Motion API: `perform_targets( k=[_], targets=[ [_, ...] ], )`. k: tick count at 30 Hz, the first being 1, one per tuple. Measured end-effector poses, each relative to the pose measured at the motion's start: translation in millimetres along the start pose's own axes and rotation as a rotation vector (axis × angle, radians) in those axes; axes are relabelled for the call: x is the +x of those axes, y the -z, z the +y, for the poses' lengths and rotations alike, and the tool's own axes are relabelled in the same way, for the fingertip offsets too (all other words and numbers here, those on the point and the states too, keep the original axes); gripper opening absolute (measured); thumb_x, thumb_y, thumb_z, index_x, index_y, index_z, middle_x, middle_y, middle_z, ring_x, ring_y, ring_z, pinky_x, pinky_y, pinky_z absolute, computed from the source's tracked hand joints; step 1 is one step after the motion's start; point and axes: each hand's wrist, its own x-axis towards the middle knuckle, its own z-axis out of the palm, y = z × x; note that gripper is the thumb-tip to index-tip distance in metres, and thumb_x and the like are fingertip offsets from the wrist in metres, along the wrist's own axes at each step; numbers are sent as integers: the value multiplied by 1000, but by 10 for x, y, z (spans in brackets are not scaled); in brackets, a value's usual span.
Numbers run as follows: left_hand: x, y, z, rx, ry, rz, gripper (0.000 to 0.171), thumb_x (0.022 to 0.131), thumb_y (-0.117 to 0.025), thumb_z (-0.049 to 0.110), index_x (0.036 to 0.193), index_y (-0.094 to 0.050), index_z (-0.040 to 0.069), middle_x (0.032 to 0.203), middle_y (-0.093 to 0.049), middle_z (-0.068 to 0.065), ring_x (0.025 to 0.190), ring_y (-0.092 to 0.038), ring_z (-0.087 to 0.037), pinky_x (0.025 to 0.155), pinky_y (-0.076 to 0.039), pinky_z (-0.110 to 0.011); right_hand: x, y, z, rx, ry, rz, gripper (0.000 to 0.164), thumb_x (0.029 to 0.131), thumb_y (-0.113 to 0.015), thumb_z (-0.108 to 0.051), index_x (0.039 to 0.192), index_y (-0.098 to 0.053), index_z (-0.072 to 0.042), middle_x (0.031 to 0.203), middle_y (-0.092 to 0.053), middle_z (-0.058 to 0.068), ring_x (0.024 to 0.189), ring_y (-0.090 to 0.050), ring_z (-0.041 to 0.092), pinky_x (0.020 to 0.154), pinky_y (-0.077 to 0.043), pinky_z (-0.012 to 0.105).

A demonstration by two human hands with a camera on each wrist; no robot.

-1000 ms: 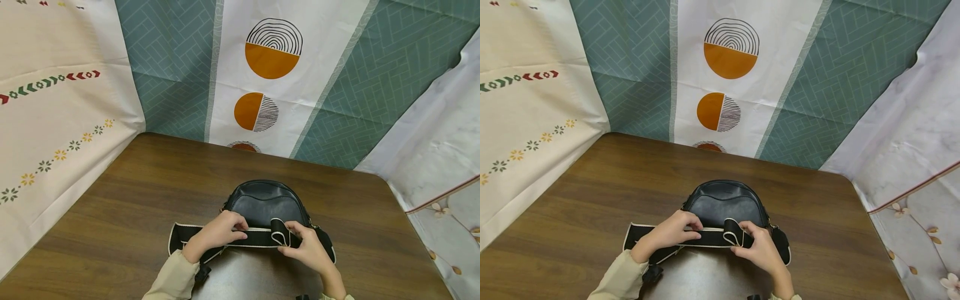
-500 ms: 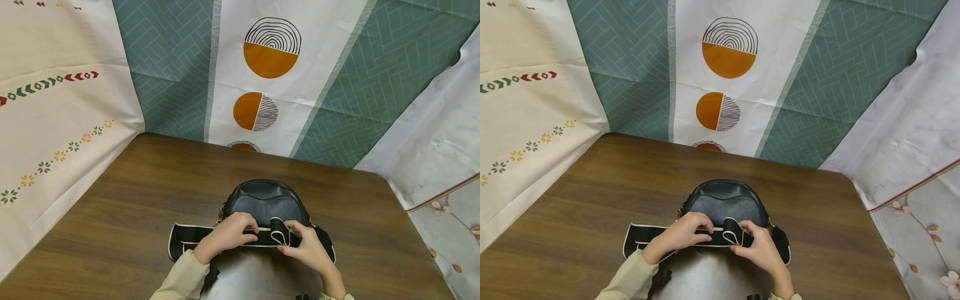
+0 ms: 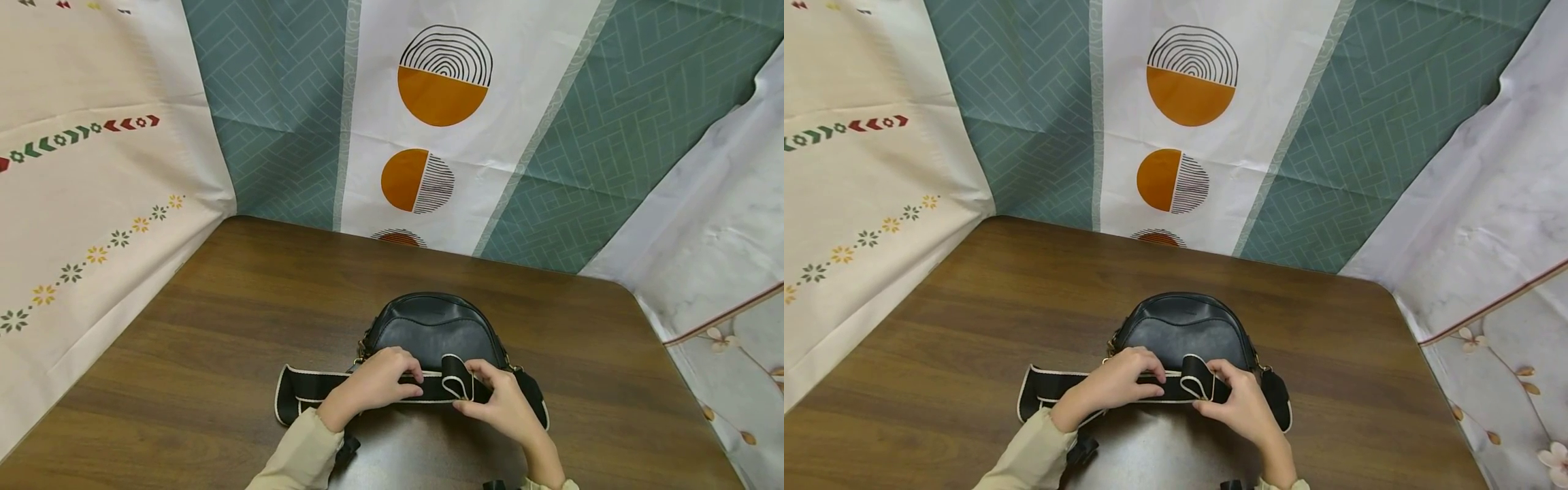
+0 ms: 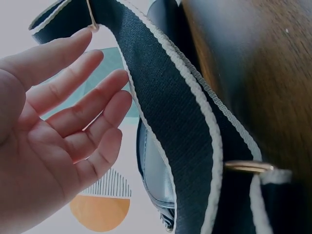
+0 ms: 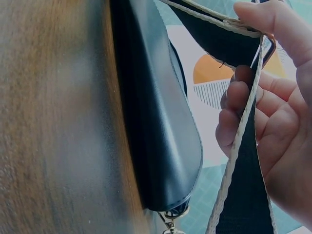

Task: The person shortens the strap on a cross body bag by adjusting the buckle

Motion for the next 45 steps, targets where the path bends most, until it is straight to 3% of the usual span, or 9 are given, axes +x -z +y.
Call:
perform_targets(
  k=[7,15,21,29,34,45],
  targets=[
    [3,-18,2,-8,35,-20,13,74,-73,19,79,-64,11,79,-56,4,76,-50,-9,70,-41,-22,3,1,6,-3,4,2,39,61,-75,3,95,-57,1,80,-61,5,65,-54,8,59,-44,25],
    [12,-74,18,45,70,-61,43,60,-83,26,87,-53,13,78,-45,7,76,-42,-9,70,-38,-22,-6,-14,26,11,48,19,40,60,-75,4,95,-57,1,77,-61,6,62,-52,8,56,-43,25],
    [26,-109,38,83,90,-85,51,56,-85,28,91,-50,13,78,-44,7,75,-41,-9,69,-37,-22,-11,-11,24,29,42,16,40,61,-75,4,96,-57,2,78,-61,7,63,-54,11,58,-44,25],
    [38,-177,46,234,96,-67,53,55,-84,34,92,-53,12,81,-47,6,78,-44,-11,70,-40,-26,-8,-9,13,52,28,20,40,60,-75,5,96,-58,1,78,-61,5,62,-54,9,56,-44,25],
    [54,-221,36,308,79,-7,49,54,-84,34,86,-52,14,76,-45,7,74,-44,-11,67,-39,-25,-8,-9,24,50,31,20,39,61,-75,4,96,-58,2,77,-61,5,62,-54,10,56,-44,25],
    [66,-204,23,241,22,51,38,57,-81,25,69,-46,16,66,-37,10,66,-39,-9,61,-34,-21,-4,-6,56,66,37,12,40,61,-75,4,97,-57,2,79,-61,4,63,-55,10,58,-45,26]
  ],
)
